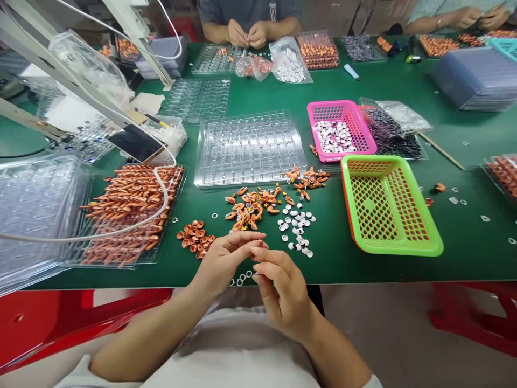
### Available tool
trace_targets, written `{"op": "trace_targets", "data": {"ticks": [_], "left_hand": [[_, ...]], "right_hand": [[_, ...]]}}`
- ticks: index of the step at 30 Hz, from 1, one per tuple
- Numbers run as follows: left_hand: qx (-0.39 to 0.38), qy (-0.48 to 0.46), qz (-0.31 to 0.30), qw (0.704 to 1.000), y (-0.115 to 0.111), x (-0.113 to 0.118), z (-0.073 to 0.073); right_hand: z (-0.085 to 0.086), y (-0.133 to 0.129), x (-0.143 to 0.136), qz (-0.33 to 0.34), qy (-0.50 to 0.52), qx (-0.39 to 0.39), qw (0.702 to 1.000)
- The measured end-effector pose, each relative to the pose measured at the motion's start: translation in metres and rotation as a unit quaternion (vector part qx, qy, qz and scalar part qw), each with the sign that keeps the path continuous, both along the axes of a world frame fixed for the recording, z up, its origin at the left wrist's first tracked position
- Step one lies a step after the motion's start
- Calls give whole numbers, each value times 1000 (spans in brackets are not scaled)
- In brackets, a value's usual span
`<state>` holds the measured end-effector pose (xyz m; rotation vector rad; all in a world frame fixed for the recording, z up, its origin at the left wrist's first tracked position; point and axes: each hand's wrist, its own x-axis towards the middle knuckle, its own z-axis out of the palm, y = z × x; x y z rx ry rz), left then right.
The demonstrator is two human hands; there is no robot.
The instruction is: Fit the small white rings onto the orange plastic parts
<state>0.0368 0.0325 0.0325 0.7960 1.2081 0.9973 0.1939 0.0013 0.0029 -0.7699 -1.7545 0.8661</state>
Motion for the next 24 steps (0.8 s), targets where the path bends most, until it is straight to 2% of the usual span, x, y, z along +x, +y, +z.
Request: {"op": "trace_targets", "data": {"ticks": [4,10,13,17,21,24], "left_hand": [[-12,-10,9,1000,-4,4,-1],[-16,-33,-22,999,-7,-2,-3],[-23,-46,-62,997,-6,-10,-6],[-37,-63,-123,990,-4,-21,-11],[-38,-50,-186,981,-4,-27,-13],[-35,-30,-176,983,-6,-26,-12]], "right_hand": [[3,0,3,-29,-44,6,999],[7,3,10,-38,-93,17,995],[9,5,16,-18,-114,29,993],[12,10,24,46,-136,33,989],[13,12,30,95,-114,-32,988],[12,12,32,83,-53,-142,985]]}}
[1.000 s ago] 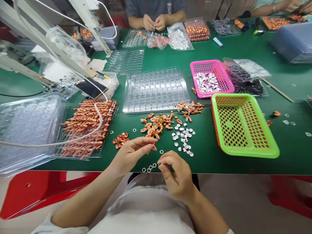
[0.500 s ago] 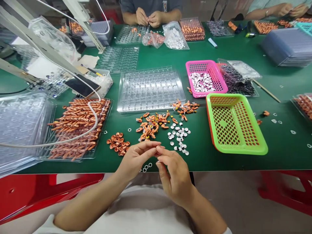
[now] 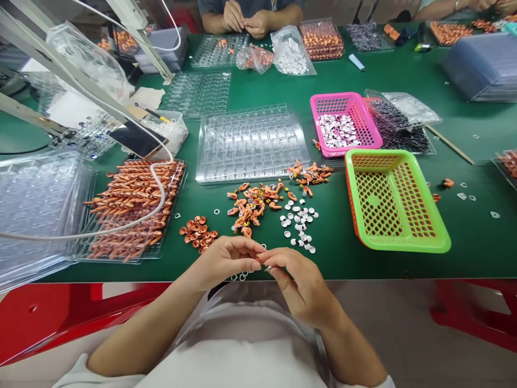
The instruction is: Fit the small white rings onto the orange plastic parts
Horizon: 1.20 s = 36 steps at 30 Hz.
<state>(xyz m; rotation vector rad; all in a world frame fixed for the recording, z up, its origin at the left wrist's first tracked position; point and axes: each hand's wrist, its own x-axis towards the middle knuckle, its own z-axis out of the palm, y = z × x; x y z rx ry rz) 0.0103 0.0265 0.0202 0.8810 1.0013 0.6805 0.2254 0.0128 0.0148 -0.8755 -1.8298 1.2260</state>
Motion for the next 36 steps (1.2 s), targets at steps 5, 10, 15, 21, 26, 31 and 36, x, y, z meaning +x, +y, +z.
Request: {"op": "trace_targets", "data": {"ticks": [5,10,15,21,26,31,36], "left_hand": [[76,84,69,991,-6,10,4],[157,140,84,974,-10,20,9],[206,167,71,962,-11,21,9],[225,186,65,954,-11,20,8],[246,204,41,947,-11,17,7],[255,205,30,945,-12,15,5],[273,214,24,938,-12,16,4]], "right_hand": [[-3,0,-2,-72,33,-165,983],[-5,2,-8,-87,63,-233,967],[-8,2,-11,-109,63,-246,961],[-6,3,-10,-94,52,-244,964],[-1,7,-6,-63,14,-263,963],[4,15,-4,-41,-43,-236,970],[10,21,-1,-13,-81,-189,979]]}}
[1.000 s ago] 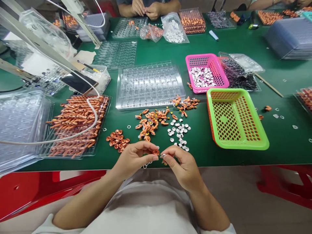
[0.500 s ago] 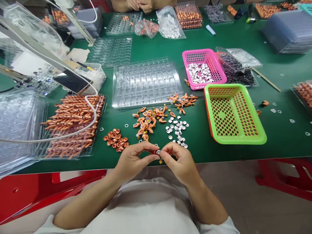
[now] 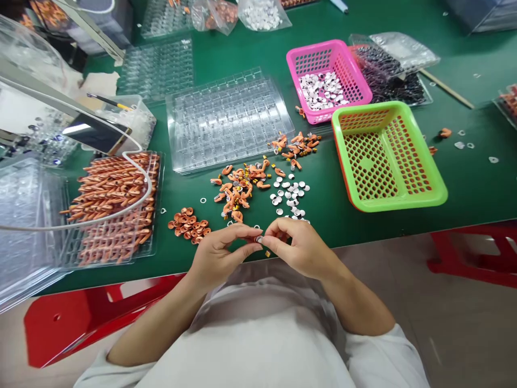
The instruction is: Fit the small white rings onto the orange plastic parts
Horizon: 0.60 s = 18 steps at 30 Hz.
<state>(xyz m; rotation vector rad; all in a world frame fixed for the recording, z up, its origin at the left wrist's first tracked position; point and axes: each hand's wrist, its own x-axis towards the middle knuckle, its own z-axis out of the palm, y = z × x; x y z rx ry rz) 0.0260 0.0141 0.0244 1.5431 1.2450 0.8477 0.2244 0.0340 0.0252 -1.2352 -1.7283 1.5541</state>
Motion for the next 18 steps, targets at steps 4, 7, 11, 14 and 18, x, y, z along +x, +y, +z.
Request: {"op": "trace_targets", "data": {"ticks": [4,7,11,14,18], "left_hand": [[22,20,-2,1000,0,1,-1],[30,34,0,999,-1,2,-3],[47,55,24,997,-3,5,-5],[52,77,57,994,-5,8,-6],[46,84,91,991,-9,13,-8]], "right_hand": [[1,3,1,17,-18,24,999],[1,3,1,15,-26,39,999],[2,-1,-5,-27,-26,42,998],[0,-7,-13,-73,-13,35,997],[-7,-14,-25,-136,11,28,990]]}}
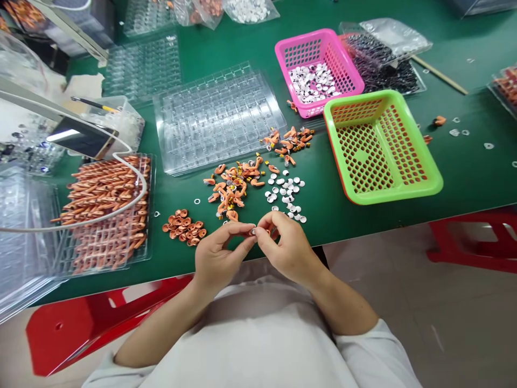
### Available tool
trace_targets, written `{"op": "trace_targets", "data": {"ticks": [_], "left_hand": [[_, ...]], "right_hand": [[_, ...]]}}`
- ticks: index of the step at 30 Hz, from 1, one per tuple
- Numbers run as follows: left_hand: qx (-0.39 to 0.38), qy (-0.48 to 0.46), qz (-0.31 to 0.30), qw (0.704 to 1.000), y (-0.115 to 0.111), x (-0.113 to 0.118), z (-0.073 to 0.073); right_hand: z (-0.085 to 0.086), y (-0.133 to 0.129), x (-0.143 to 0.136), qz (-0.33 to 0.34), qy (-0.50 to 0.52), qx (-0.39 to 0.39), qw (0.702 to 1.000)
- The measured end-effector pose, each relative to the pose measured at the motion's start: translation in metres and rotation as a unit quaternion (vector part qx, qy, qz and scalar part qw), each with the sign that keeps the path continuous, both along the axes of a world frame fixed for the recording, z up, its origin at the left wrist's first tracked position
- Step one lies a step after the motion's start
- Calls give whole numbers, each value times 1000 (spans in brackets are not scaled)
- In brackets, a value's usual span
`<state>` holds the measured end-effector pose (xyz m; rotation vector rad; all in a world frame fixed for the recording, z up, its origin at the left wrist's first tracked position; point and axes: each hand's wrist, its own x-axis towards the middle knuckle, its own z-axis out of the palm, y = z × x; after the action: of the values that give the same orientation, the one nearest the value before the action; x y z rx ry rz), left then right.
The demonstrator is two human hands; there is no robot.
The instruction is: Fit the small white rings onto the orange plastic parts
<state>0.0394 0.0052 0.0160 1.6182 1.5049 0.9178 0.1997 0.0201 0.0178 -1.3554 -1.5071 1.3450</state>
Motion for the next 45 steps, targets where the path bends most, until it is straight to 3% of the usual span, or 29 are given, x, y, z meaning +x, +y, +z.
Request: {"op": "trace_targets", "data": {"ticks": [4,13,29,37,45], "left_hand": [[-5,-15,23,1000,-3,1,-6],[-14,-85,1,996,-3,-3,-10],[54,-36,-39,997,0,-7,-15],[74,-14,-89,993,4,-9,-8],[101,-25,-77,992,3,-8,-6]], "right_hand": [[-4,-4,-4,-23,24,-1,999],[3,4,8,41,23,-16,999],[2,7,11,63,8,-23,998],[4,10,15,94,-25,-23,995],[1,6,14,75,30,-85,993]]}}
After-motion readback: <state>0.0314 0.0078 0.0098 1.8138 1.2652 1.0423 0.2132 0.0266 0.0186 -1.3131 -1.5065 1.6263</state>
